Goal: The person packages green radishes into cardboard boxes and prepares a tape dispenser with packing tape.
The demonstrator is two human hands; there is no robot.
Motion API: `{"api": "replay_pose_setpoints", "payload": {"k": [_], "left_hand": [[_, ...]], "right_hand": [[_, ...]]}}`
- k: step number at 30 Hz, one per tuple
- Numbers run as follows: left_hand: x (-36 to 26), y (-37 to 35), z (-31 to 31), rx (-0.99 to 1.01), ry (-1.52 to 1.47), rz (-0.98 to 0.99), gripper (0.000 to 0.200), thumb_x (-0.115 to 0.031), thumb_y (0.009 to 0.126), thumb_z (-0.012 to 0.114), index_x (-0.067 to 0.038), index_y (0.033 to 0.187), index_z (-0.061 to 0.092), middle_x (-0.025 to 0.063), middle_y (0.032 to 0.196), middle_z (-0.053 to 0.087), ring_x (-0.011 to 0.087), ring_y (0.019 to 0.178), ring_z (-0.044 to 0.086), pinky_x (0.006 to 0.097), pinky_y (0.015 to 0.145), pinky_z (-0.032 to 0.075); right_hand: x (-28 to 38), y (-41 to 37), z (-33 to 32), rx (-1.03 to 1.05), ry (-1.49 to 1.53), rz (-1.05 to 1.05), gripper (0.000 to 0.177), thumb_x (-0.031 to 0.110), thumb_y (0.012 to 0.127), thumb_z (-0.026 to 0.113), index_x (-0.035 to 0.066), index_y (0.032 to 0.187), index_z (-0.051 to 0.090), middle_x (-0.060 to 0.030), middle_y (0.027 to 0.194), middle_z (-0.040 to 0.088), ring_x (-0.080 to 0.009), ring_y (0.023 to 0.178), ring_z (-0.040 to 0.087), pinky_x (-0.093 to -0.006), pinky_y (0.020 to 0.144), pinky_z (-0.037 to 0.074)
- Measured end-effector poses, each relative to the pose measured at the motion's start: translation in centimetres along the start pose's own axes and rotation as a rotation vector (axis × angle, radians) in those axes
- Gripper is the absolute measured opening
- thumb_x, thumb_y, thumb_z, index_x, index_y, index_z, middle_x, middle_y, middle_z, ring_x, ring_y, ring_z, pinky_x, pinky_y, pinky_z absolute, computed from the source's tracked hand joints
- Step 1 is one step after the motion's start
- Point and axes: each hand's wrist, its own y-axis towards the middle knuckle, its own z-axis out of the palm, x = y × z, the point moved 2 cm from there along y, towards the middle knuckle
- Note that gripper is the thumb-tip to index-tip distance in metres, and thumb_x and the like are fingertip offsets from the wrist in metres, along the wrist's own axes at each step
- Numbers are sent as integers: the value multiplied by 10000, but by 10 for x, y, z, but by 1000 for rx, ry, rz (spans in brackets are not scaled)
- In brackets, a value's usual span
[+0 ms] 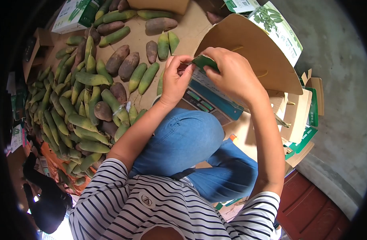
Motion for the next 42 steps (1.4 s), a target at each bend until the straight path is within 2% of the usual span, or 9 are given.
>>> {"api": "replay_pose_setpoints", "payload": {"k": [3,8,12,23,27,29,32,39,42], "left_hand": [[4,1,0,13,11,8,165,-15,863,633,-45,1019,591,46,966,529,107,815,572,233,717,481],[4,0,0,10,-91,-6,137,-34,896,604,-38,1029,572,35,949,542,100,803,567,238,729,483],[22,-6,5,-37,-495,-174,124,-56,930,576,-27,1041,531,31,912,559,99,778,570,236,721,485],[21,-12,13,-159,-489,-268,107,-71,951,550,-21,1030,498,43,895,571,102,764,592,235,686,502],[27,-19,19,-188,-320,-207,96,-70,957,537,-13,1021,496,47,906,572,107,772,598,238,682,513],[31,-21,18,-174,-166,-137,97,-59,954,532,4,1022,502,74,962,570,120,800,602,247,701,523],[16,-25,15,-159,34,15,189,-14,906,534,28,1090,528,151,1088,501,220,871,579,315,751,507],[-3,-34,20,4,138,-50,456,-11,871,551,34,1311,444,161,1122,501,257,893,565,367,834,476],[0,-35,25,8,82,-54,383,-32,913,543,47,1281,475,149,1133,522,169,860,590,285,697,523]], "right_hand": [[-8,15,-2,184,69,-34,327,180,811,592,50,1108,640,-182,1012,662,-351,955,622,-403,863,487],[-16,28,-8,438,154,162,347,224,845,583,58,1145,641,-159,1027,680,-286,965,644,-369,880,485],[-8,30,-15,546,135,290,324,236,882,553,54,1134,643,-139,1005,686,-236,928,641,-351,863,484],[-23,34,-8,575,328,410,318,261,898,547,41,1101,657,-83,935,689,-156,838,602,-314,819,477],[-30,36,-8,617,354,452,318,232,904,577,33,1146,637,-70,1001,677,-143,918,593,-284,839,475],[-31,36,-7,595,370,405,312,252,898,558,35,1099,654,-71,947,683,-143,852,593,-298,818,474],[-34,36,-6,571,351,354,313,262,895,543,37,1078,661,-81,929,688,-158,828,602,-311,814,473],[-35,38,-8,549,255,267,298,214,913,540,24,1125,630,-83,958,672,-157,873,586,-303,835,463],[-32,36,-10,530,223,260,307,218,916,535,21,1135,621,-92,957,669,-161,868,586,-304,837,463]]}}
